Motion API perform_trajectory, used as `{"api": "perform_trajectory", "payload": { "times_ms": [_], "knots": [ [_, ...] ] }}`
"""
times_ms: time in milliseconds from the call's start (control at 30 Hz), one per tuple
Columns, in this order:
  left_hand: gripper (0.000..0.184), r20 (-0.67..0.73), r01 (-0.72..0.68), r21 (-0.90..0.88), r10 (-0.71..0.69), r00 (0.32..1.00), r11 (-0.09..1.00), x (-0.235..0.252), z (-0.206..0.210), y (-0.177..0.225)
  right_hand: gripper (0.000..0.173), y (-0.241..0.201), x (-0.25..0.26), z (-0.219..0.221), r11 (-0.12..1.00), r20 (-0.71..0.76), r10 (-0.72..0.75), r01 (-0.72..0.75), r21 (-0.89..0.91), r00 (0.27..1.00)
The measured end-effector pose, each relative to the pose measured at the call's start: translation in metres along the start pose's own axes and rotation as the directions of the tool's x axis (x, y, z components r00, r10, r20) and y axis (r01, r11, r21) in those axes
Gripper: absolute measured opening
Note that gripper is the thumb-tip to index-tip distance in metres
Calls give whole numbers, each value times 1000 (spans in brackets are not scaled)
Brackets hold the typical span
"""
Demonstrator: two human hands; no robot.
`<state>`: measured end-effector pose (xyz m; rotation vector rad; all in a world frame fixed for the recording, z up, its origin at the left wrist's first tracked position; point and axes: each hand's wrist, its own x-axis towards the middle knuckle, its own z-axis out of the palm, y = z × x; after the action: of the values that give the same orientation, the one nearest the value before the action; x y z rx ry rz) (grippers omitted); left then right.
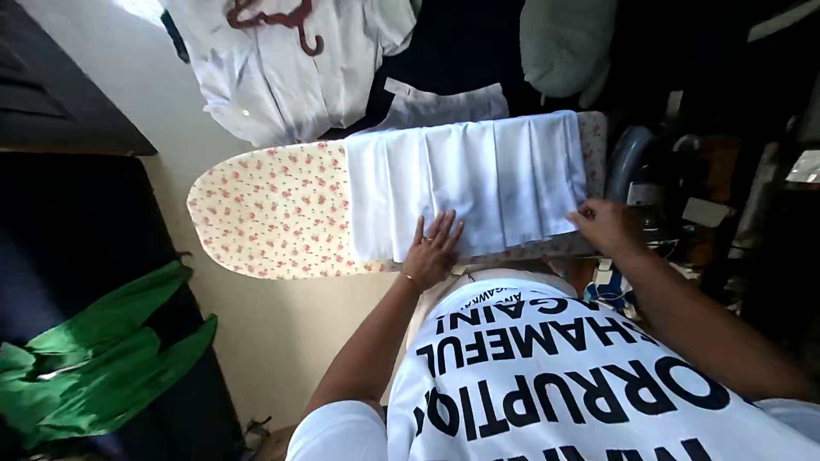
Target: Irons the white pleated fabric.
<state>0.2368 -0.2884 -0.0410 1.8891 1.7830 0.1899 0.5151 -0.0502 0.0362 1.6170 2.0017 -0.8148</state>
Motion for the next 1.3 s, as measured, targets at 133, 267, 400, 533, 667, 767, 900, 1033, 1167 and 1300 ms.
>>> {"api": "perform_trajectory", "payload": {
  "times_ms": [133, 267, 400, 533, 667, 767, 900, 1033, 1167, 1300],
  "knots": [
    [61, 156, -69, -45, 75, 985, 997, -12, 16, 5, 33, 5, -3, 14, 991, 28, 112, -109, -75, 993],
    [58, 154, -112, -17, 114, 981, 994, -22, 24, 7, 38, 31, -5, -11, 999, -250, 5, -15, -40, 968],
    [54, 139, -137, -6, 137, 981, 991, -29, 28, 12, 57, 59, 2, -47, 992, -531, 109, -57, 113, 840],
    [53, 82, -165, 34, 161, 983, 986, -32, 27, 13, 73, 81, 21, -55, 874, -405, 376, -174, 453, 833],
    [55, 3, -191, 133, 192, 981, 973, -35, 34, 11, 50, 90, 25, -47, 702, -167, 394, -178, 690, 904],
    [52, -62, -201, 203, 217, 974, 958, -32, 40, 12, 54, 85, 9, -60, 717, -166, 421, -215, 663, 892],
    [51, -98, -189, 206, 212, 972, 960, -31, 42, 12, 64, 69, -21, -90, 922, -289, 278, -171, 346, 916],
    [48, -131, -193, 193, 220, 967, 962, -30, 44, 13, 64, 26, -24, -112, 998, -307, -68, 62, -28, 949],
    [47, -200, -184, 269, 241, 950, 945, -31, 52, 17, 60, -29, 3, -108, 895, -313, -439, 440, -74, 842],
    [49, -209, -169, 292, 235, 949, 941, -33, 61, 20, 74, -81, 44, -95, 729, -262, -680, 670, -139, 685]
  ]
}}
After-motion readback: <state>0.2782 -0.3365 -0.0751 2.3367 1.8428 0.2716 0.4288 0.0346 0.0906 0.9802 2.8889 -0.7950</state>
